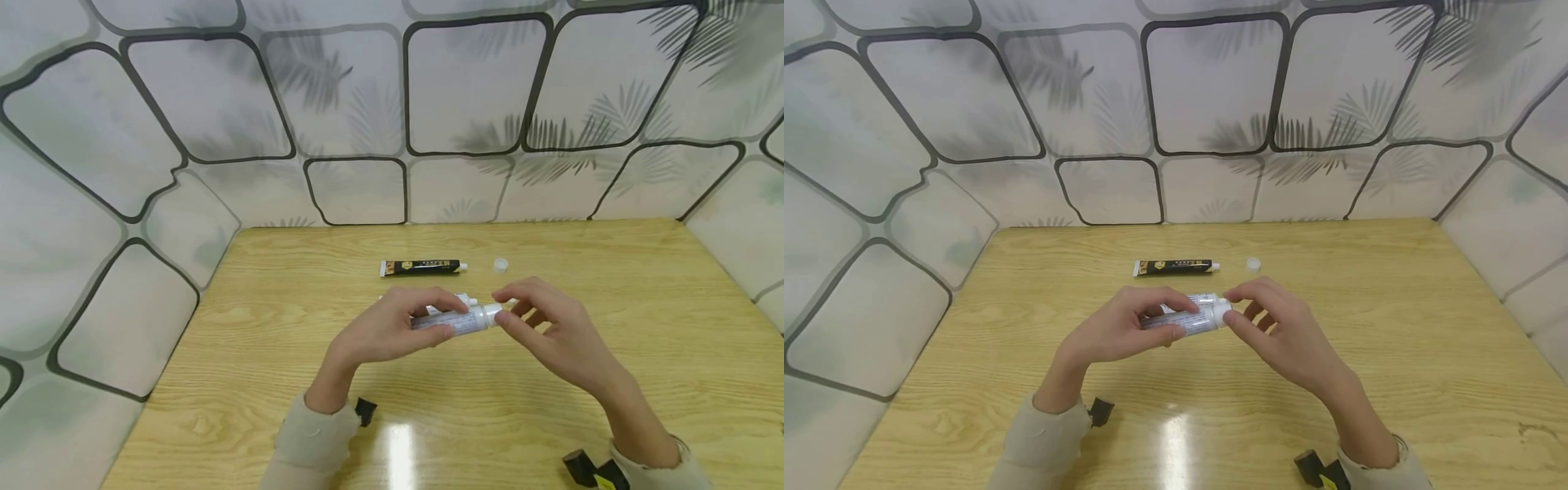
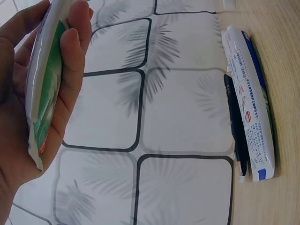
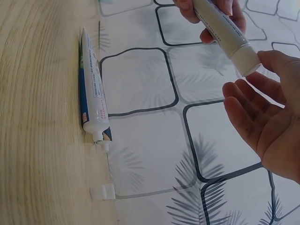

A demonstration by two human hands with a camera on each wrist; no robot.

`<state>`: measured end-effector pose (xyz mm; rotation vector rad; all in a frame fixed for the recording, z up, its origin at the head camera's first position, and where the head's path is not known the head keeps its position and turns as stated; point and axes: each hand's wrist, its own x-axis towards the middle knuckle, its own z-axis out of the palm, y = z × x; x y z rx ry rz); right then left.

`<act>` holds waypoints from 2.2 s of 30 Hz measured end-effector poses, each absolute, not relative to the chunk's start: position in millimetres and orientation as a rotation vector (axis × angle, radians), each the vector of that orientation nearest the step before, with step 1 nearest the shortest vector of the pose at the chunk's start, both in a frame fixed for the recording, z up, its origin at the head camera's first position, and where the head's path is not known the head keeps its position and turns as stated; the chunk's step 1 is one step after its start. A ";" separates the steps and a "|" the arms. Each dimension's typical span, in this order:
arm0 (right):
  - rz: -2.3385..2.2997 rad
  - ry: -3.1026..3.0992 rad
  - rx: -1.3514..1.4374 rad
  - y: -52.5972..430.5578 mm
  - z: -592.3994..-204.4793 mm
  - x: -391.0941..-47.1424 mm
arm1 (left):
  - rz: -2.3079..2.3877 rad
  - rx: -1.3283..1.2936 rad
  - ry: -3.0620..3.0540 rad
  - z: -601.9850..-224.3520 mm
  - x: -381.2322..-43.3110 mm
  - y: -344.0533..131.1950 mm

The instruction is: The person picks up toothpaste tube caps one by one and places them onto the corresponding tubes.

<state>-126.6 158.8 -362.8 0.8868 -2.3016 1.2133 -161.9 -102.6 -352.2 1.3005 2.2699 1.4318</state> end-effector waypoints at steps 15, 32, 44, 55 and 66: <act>1.200 -2.323 0.832 159.9 -365.0 -128.3 | 1.342 1.337 2.308 -352.2 -158.9 -96.7; 1.174 -2.397 0.704 160.4 -366.4 -130.0 | 1.260 1.405 2.295 -351.8 -156.3 -90.9; 1.147 -2.438 0.657 161.7 -368.4 -131.6 | 1.288 1.396 2.298 -350.8 -157.0 -93.8; 1.215 -2.391 0.686 160.1 -363.0 -125.9 | 1.334 1.365 2.287 -353.0 -159.5 -97.1; 1.302 -2.369 0.971 163.2 -357.3 -121.0 | 1.374 1.364 2.296 -353.3 -162.0 -101.4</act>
